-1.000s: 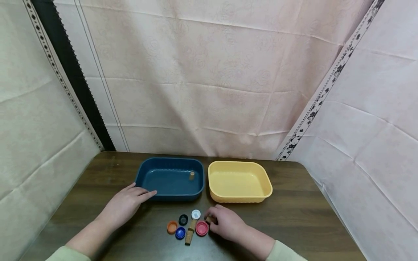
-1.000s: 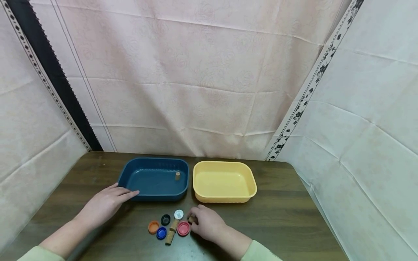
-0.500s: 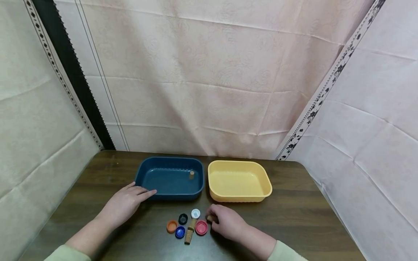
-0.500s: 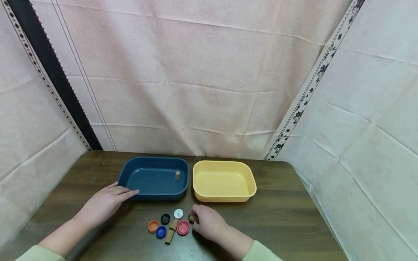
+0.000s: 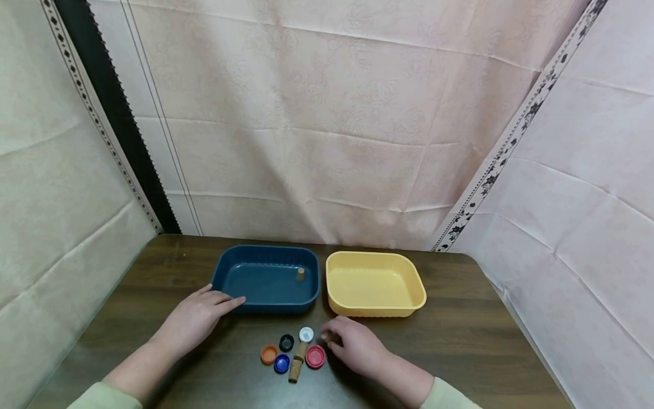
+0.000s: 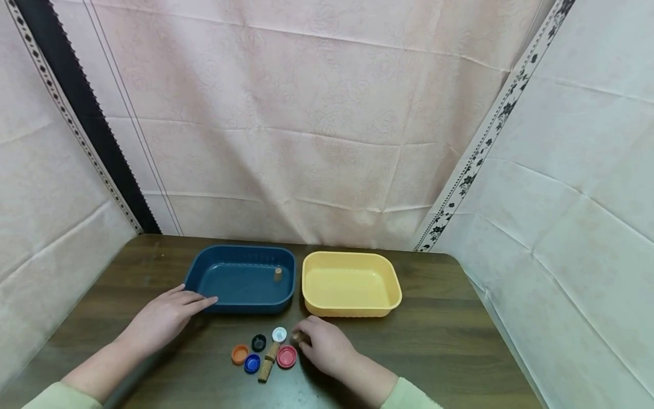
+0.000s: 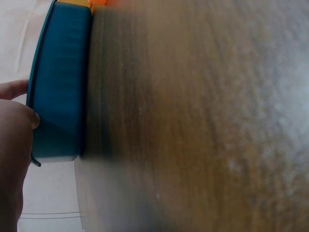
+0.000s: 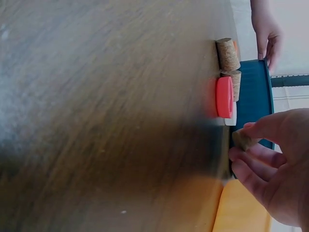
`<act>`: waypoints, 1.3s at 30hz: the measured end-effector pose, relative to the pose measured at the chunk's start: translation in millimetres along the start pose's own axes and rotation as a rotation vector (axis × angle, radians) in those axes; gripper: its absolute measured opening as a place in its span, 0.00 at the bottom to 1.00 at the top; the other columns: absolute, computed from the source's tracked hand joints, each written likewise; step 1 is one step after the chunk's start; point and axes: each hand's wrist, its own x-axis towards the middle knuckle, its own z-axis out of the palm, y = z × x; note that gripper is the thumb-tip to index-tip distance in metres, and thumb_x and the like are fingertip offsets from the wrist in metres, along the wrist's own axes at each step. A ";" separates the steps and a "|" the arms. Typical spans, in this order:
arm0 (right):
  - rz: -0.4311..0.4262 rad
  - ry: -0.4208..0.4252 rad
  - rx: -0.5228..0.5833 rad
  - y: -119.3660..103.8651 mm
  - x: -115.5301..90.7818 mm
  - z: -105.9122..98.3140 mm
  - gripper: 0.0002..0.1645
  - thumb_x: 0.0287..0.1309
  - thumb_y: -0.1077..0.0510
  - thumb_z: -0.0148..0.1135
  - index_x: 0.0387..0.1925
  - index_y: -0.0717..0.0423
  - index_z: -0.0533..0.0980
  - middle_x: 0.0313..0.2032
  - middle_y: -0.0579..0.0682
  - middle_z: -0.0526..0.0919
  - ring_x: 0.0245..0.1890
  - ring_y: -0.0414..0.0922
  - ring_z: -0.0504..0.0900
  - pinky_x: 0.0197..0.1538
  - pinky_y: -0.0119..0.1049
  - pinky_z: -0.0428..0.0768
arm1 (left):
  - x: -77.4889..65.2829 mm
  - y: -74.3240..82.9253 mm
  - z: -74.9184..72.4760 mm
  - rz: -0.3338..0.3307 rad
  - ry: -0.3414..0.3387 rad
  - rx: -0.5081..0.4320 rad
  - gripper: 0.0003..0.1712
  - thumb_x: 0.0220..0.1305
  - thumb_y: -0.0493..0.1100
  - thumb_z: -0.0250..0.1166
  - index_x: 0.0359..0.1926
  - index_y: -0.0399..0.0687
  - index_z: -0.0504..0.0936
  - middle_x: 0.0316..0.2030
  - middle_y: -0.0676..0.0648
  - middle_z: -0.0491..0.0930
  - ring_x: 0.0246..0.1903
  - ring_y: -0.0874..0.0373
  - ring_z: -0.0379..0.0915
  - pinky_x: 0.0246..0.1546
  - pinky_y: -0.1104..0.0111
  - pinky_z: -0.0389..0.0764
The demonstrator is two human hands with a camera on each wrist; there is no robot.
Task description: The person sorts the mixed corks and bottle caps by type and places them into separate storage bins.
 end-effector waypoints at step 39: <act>-0.073 0.204 -0.068 -42.5 41.6 -62.1 0.15 0.62 0.51 0.68 0.50 0.45 0.81 0.40 0.40 0.79 0.40 0.41 0.79 0.47 0.32 0.82 | -0.5 -0.5 -1.8 -0.011 -0.033 0.008 0.34 0.52 0.27 0.72 0.60 0.57 0.82 0.44 0.52 0.86 0.46 0.54 0.82 0.58 0.46 0.75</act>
